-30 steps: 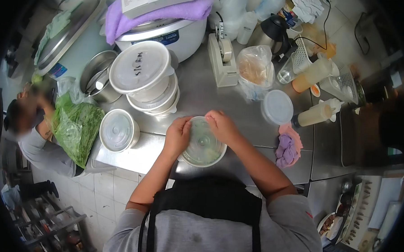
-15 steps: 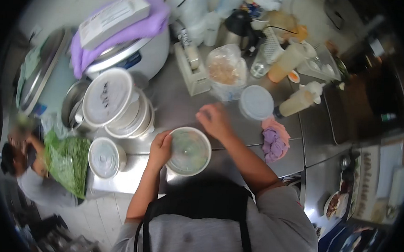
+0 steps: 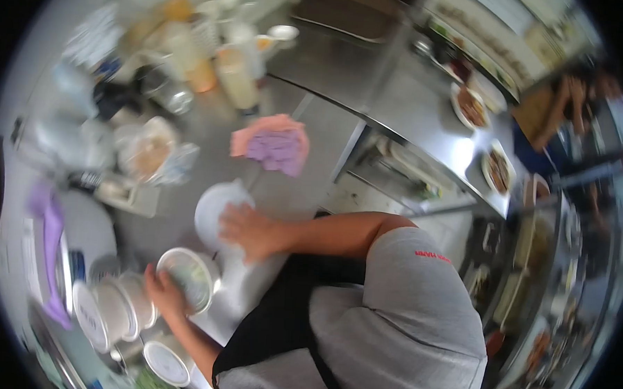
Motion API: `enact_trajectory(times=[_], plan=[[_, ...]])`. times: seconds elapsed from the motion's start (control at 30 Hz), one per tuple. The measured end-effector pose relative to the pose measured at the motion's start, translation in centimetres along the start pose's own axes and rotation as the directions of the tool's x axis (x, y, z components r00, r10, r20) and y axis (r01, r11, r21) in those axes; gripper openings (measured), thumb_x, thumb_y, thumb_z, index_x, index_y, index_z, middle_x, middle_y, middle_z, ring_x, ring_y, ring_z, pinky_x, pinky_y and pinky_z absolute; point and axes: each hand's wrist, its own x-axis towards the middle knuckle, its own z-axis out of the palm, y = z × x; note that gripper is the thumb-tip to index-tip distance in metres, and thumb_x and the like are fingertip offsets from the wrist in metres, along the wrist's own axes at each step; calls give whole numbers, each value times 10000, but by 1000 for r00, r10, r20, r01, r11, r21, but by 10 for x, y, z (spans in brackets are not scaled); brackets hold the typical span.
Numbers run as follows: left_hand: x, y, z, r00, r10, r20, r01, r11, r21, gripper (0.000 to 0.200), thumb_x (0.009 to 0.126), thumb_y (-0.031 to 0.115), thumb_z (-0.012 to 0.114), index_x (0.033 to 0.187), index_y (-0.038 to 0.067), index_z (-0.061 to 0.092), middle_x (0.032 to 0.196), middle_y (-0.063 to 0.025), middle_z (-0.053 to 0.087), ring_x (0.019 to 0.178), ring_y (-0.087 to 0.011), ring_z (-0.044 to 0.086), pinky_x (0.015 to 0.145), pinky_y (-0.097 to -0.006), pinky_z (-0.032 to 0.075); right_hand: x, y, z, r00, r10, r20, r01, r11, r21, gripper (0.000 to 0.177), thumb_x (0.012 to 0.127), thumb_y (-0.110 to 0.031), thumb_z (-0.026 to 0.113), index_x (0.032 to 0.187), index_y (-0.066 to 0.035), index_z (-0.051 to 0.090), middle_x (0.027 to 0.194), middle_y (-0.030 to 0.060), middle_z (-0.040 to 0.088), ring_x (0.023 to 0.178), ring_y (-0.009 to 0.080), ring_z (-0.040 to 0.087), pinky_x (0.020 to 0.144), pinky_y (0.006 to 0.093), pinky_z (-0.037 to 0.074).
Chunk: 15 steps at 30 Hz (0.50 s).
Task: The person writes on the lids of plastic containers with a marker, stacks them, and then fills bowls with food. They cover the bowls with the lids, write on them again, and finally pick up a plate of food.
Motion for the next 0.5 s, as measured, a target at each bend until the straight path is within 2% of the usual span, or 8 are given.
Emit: enact_trajectory(times=[0.03, 0.07, 0.17, 0.27, 0.33, 0.37, 0.47, 0.5], plan=[[5, -9, 1, 999, 26, 22, -25, 999, -35, 376, 829, 132, 445, 1160, -41, 399, 1156, -212, 435, 1026, -302, 467, 871, -344, 365, -25, -5, 6, 997, -55, -59, 60, 994, 90, 588, 673, -332, 594, 1196, -149, 399, 1266, 133, 322, 1207, 345, 222, 916, 492, 256], [8, -8, 1, 999, 31, 41, -34, 998, 58, 372, 835, 142, 435, 1158, -40, 404, 1149, -215, 437, 1025, -309, 464, 873, -345, 363, -48, -8, 11, 984, -121, -130, 142, 976, 167, 608, 644, -345, 626, 1181, -158, 411, 1239, 118, 351, 1200, 315, 240, 913, 465, 262], [14, -6, 4, 996, 39, 79, -49, 990, 129, 372, 846, 175, 413, 1149, -40, 414, 1137, -213, 448, 1022, -309, 461, 877, -344, 356, -86, -9, 47, 927, 41, -373, 14, 990, 143, 515, 660, -279, 605, 1134, -170, 434, 1157, 94, 403, 1141, 271, 315, 868, 422, 304], [19, -1, 3, 992, 38, 124, -64, 975, 211, 372, 853, 193, 397, 1140, -42, 421, 1124, -214, 457, 1016, -305, 464, 875, -342, 354, -116, 2, 48, 877, 97, -470, -103, 995, 13, 445, 677, -209, 557, 1106, -186, 443, 1115, 80, 420, 1079, 240, 366, 832, 386, 324], [28, -3, 4, 983, 74, 165, -122, 946, 302, 372, 856, 200, 389, 1135, -43, 425, 1115, -215, 463, 1008, -303, 468, 872, -340, 355, -118, 15, 37, 879, 113, -464, -134, 991, -13, 389, 687, -174, 521, 1071, -190, 457, 1088, 69, 434, 1058, 235, 385, 821, 366, 332], [32, -8, 6, 982, 78, 172, -119, 962, 246, 373, 860, 208, 383, 1126, -49, 429, 1106, -212, 471, 1002, -301, 471, 868, -336, 358, -121, 20, 34, 880, 122, -459, -150, 988, -25, 365, 692, -157, 502, 1053, -192, 464, 1075, 64, 441, 1048, 233, 395, 816, 356, 336], [36, -4, 6, 980, 50, 191, -81, 984, 158, 384, 862, 224, 380, 1120, -55, 432, 1098, -208, 479, 1000, -298, 472, 865, -332, 358, -146, 37, 40, 929, 82, -360, -65, 996, 59, 269, 711, -158, 478, 978, -193, 483, 1017, 43, 457, 1019, 216, 418, 806, 346, 345], [38, -5, 5, 978, 59, 201, -107, 966, 237, 400, 861, 243, 384, 1118, -61, 429, 1092, -204, 483, 999, -294, 474, 864, -329, 359, -161, 44, 47, 935, 147, -323, -120, 987, 104, 234, 709, -159, 482, 940, -196, 489, 993, 30, 459, 1005, 204, 424, 799, 345, 350]])
